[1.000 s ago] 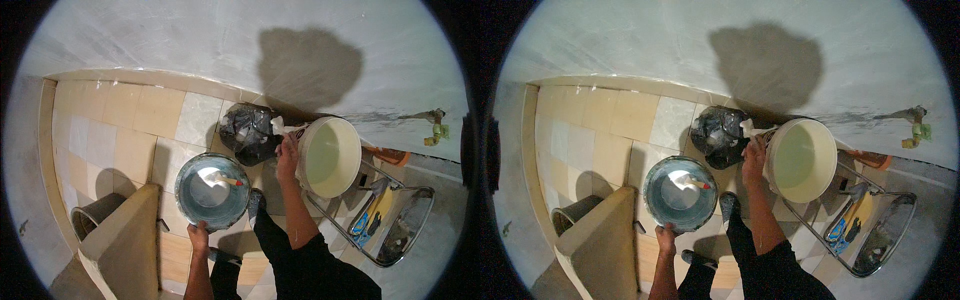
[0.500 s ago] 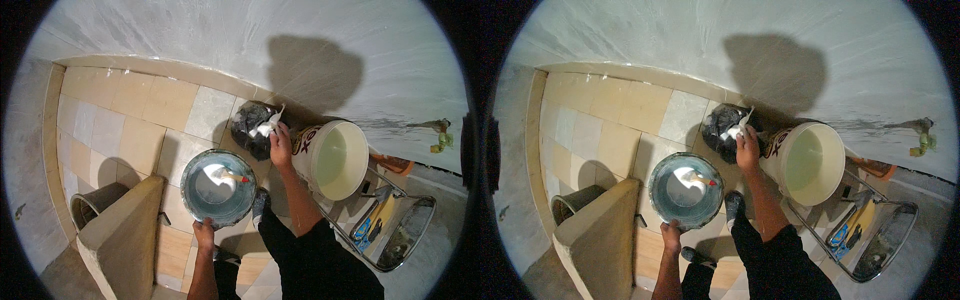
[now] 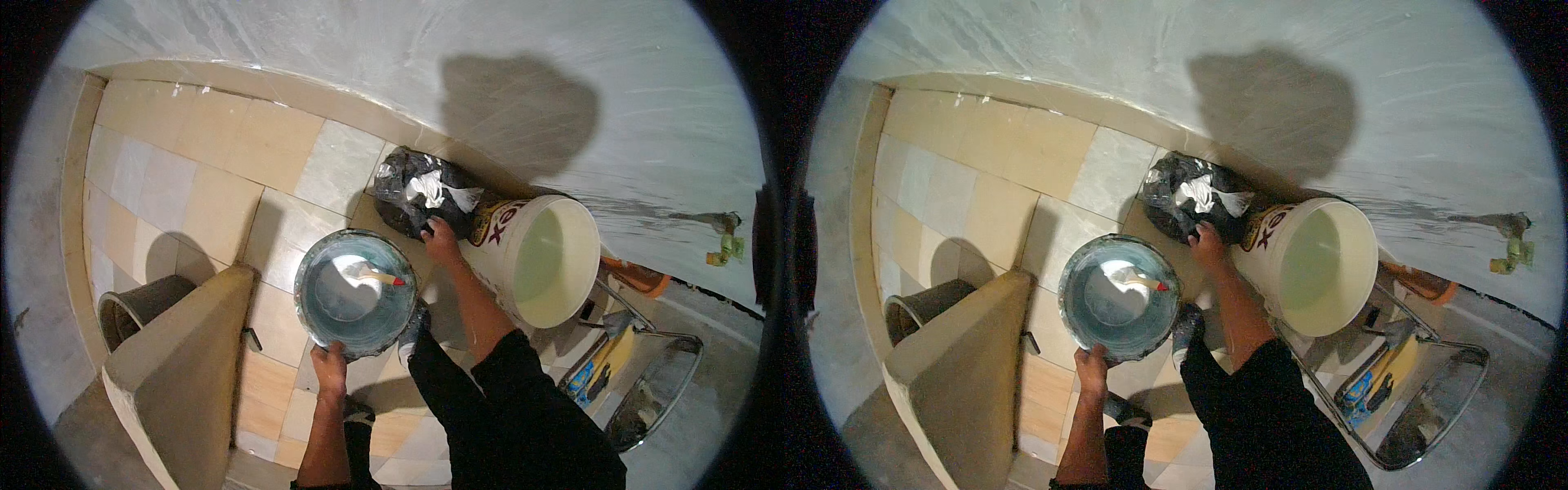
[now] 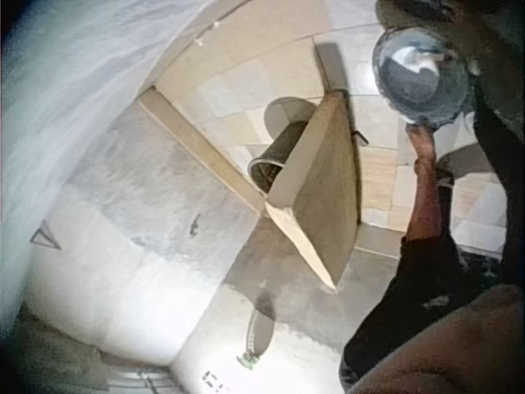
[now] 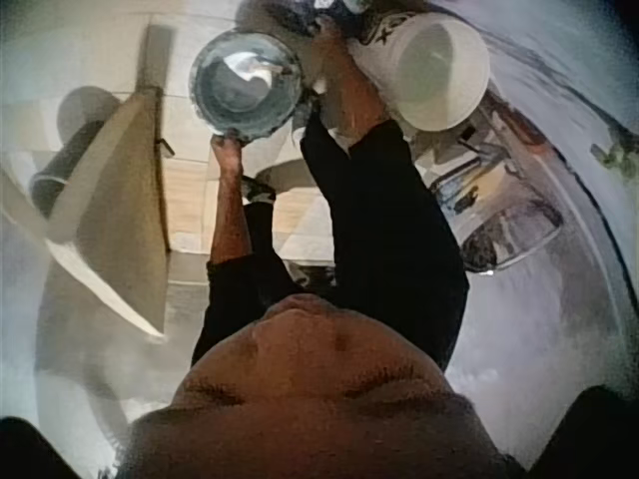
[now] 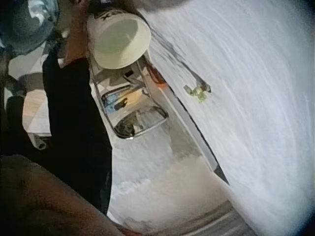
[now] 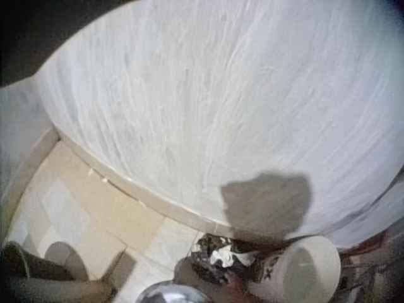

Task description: The person mixes white paint in a bucket using a wooden stick, occasionally wiping the stick with a cloth and scooping paint from a plastic bag into the bucket.

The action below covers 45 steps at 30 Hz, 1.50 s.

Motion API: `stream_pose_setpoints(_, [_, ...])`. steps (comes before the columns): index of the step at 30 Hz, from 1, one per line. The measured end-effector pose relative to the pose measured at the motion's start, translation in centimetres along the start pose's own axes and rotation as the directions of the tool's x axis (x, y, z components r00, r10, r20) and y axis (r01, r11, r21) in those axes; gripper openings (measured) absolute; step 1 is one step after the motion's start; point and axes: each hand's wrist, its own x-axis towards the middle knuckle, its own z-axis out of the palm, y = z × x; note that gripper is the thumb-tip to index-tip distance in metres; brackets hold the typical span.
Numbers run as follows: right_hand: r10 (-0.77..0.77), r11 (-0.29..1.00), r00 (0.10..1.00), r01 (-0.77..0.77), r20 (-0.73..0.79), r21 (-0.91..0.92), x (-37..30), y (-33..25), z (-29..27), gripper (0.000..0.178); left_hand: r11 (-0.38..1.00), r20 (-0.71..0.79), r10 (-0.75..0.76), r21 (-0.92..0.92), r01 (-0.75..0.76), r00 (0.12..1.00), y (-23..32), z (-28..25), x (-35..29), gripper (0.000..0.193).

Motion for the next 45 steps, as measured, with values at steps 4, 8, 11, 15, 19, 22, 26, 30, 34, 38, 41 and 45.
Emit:
stream_pose_setpoints(4, [0.009,0.877,0.994,-0.059,0.107,0.478,-7.1,-8.0,-6.5,0.037,0.999,0.015,0.019,-0.045,-0.018,1.0,-0.3,-1.5,-2.6,0.02])
stream_pose_setpoints(8, [-0.084,0.915,0.991,0.118,-0.105,0.386,-16.7,-15.1,-15.2,0.027,0.998,0.067,0.039,0.037,-0.041,0.997,5.0,-2.6,-7.9,0.02])
stream_pose_setpoints(11, [-0.322,0.946,0.938,0.325,-0.131,-0.002,-23.2,-20.7,-22.0,0.027,0.984,0.153,0.134,0.098,-0.15,0.979,10.0,-3.4,-13.3,0.021])
stream_pose_setpoints(15, [-0.439,0.871,0.888,0.384,-0.137,-0.305,-29.4,-24.1,-25.8,0.029,0.953,0.227,0.272,0.067,-0.294,0.935,13.7,-5.1,-20.3,0.029])
stream_pose_setpoints(19, [-0.346,0.757,0.938,0.291,0.019,-0.585,-34.8,-27.1,-30.2,0.032,0.843,0.363,0.42,0.182,-0.506,0.832,18.6,-7.9,-27.6,0.03])
stream_pose_setpoints(22, [-0.291,0.902,0.944,0.216,-0.155,-0.373,-38.9,-29.4,-31.5,0.032,0.777,0.444,0.5,0.149,-0.611,0.744,19.9,-10.4,-30.0,0.028])
stream_pose_setpoints(26, [-0.111,0.931,0.976,0.037,-0.185,-0.363,-44.2,-34.8,-33.6,0.032,0.758,0.626,0.405,0.177,-0.628,0.666,22.0,-13.4,-33.9,0.02])
stream_pose_setpoints(30, [-0.032,0.929,0.982,-0.04,-0.188,-0.367,-50.4,-36.4,-33.1,0.02,0.701,0.742,0.416,0.107,-0.705,0.526,21.2,-14.5,-36.7,0.017])
stream_pose_setpoints(34, [-0.02,0.924,0.931,-0.122,-0.365,-0.363,-55.1,-43.5,-32.4,0.013,0.706,0.841,0.381,0.003,-0.708,0.383,26.6,-17.4,-37.4,0.018])
stream_pose_setpoints(38, [0.069,0.826,0.898,-0.295,-0.434,-0.48,-57.2,-45.9,-32.6,0.015,0.595,0.926,0.295,0.016,-0.803,0.237,27.3,-19.3,-36.1,0.02])
stream_pose_setpoints(41, [0.212,0.803,0.717,-0.515,-0.664,-0.3,-58.5,-46.9,-33.9,0.015,0.58,0.955,0.271,-0.063,-0.812,0.119,29.4,-21.1,-37.3,0.02])
stream_pose_setpoints(45, [0.334,0.732,0.738,-0.595,-0.586,-0.333,-60.4,-53.1,-31.5,0.012,0.583,0.971,0.24,-0.159,-0.797,-0.018,30.5,-23.5,-34.1,0.019])
